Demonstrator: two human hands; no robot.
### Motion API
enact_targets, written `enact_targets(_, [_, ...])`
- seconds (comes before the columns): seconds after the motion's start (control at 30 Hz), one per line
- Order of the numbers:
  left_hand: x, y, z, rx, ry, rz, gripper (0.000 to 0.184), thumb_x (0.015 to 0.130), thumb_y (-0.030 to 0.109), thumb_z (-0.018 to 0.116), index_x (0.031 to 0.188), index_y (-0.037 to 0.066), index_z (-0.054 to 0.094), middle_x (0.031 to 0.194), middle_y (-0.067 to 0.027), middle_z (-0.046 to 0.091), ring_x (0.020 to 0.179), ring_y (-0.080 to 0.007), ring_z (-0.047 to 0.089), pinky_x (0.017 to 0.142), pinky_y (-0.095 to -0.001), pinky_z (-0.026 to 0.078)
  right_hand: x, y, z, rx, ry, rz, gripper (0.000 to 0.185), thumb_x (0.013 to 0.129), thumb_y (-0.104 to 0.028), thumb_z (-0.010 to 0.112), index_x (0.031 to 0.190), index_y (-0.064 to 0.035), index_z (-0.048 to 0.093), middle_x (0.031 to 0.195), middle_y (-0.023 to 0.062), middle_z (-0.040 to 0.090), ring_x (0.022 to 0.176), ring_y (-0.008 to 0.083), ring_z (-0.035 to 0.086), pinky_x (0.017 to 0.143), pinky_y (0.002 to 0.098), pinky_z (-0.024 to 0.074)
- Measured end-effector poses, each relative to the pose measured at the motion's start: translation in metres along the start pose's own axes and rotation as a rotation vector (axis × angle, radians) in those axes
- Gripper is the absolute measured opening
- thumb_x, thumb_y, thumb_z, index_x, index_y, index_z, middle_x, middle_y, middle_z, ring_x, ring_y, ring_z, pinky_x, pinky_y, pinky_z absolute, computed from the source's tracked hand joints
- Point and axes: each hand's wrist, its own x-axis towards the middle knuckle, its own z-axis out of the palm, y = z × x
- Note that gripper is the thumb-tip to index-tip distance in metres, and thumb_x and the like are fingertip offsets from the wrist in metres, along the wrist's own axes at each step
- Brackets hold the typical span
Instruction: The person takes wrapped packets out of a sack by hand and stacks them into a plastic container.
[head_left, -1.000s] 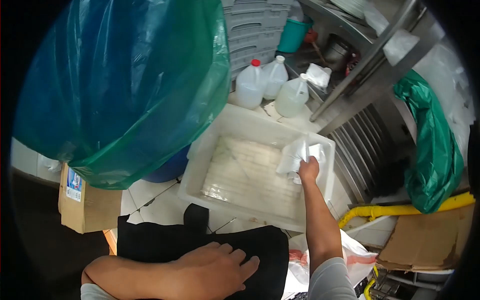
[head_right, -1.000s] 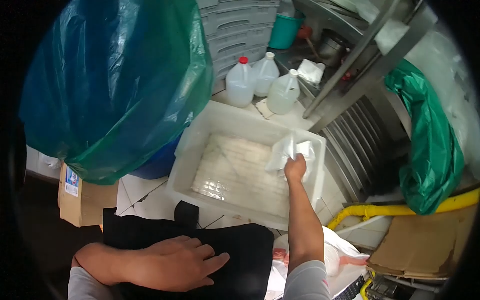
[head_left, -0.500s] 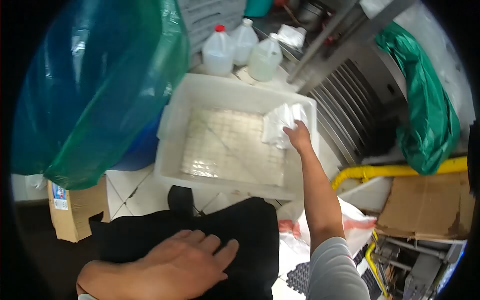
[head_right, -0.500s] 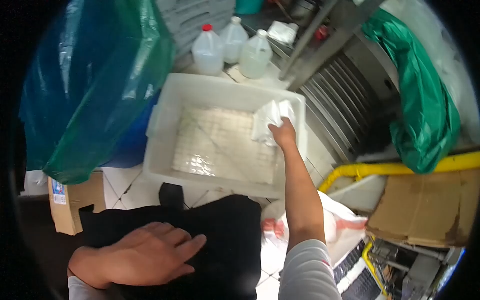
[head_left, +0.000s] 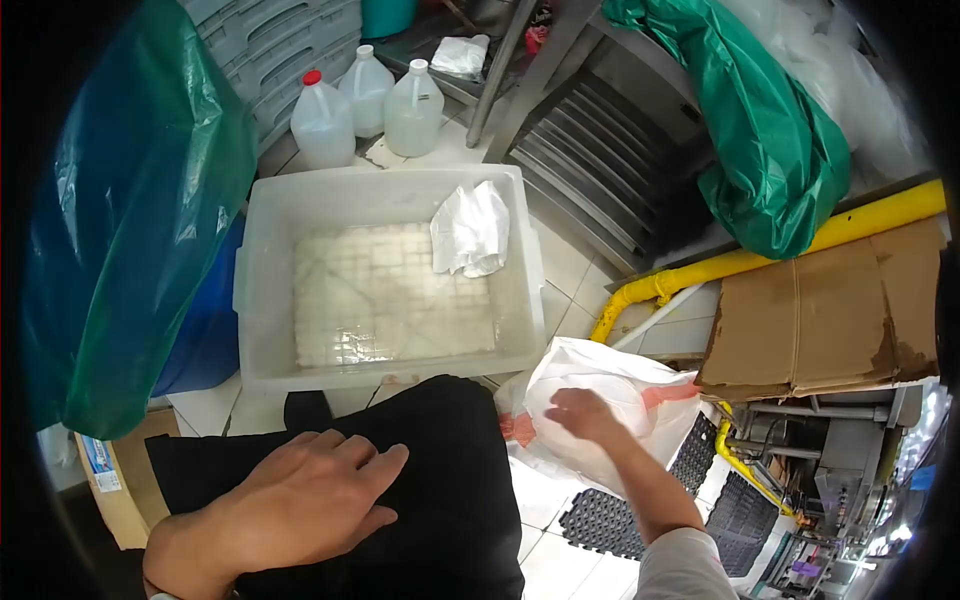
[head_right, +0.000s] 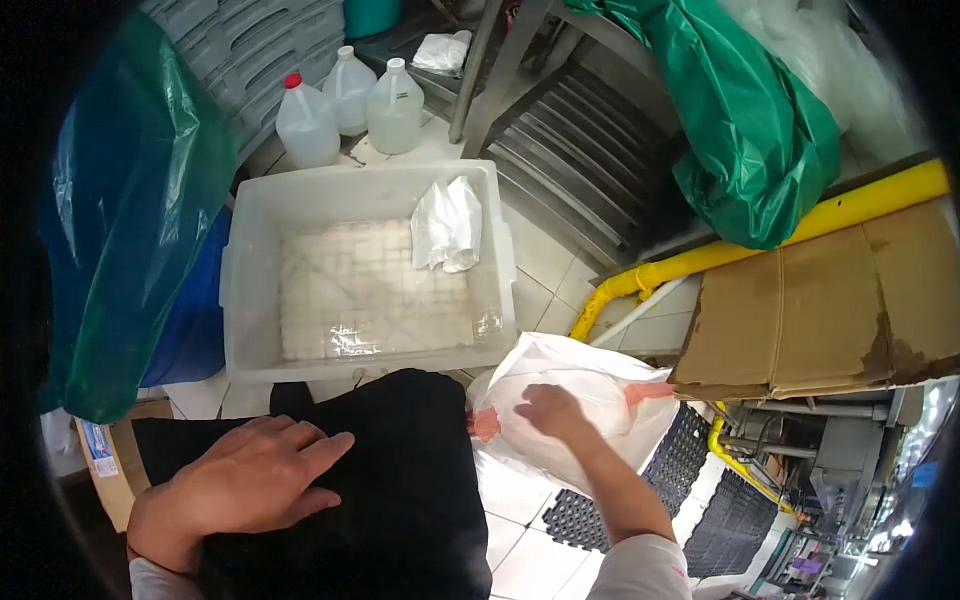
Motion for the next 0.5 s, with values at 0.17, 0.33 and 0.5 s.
enact_targets(0.17, [0.002,0.004,0.001,0.012,-0.014,0.012,0.051,0.082,0.026,0.071,0.123,0.0,0.054,0.099,-0.015,0.063,0.091,-0.033,0.062,0.081,-0.039,0.05,0.017,-0.085,-0.004,0.004,-0.009,0.283,0.038,0.078,-0.023,0.07,0.109,-0.0036,0.059,0.11,0.02,0.058,0.102,0.0372,0.06,0.083,0.0433,0.0527])
enact_targets(0.33, [-0.003,0.003,0.007,0.001,0.017,0.008,0.051,0.082,0.027,0.071,0.122,0.0,0.054,0.097,-0.0145,0.062,0.09,-0.0328,0.062,0.08,-0.0388,0.05,0.026,-0.098,0.022,-0.161,0.079,0.37,0.033,0.069,-0.002,0.071,0.099,0.0034,0.058,0.106,0.0196,0.054,0.096,0.0369,0.06,0.074,0.0388,0.0566])
enact_targets(0.5, [-0.005,0.001,0.009,0.007,0.043,-0.001,0.05,0.083,0.026,0.071,0.122,0.0,0.054,0.093,-0.0144,0.062,0.087,-0.0334,0.062,0.077,-0.0399,0.051,0.03,-0.084,0.025,-0.151,0.134,0.282,0.026,0.073,-0.003,0.067,0.098,0.0033,0.059,0.103,0.0183,0.056,0.091,0.0344,0.062,0.074,0.0386,0.0564])
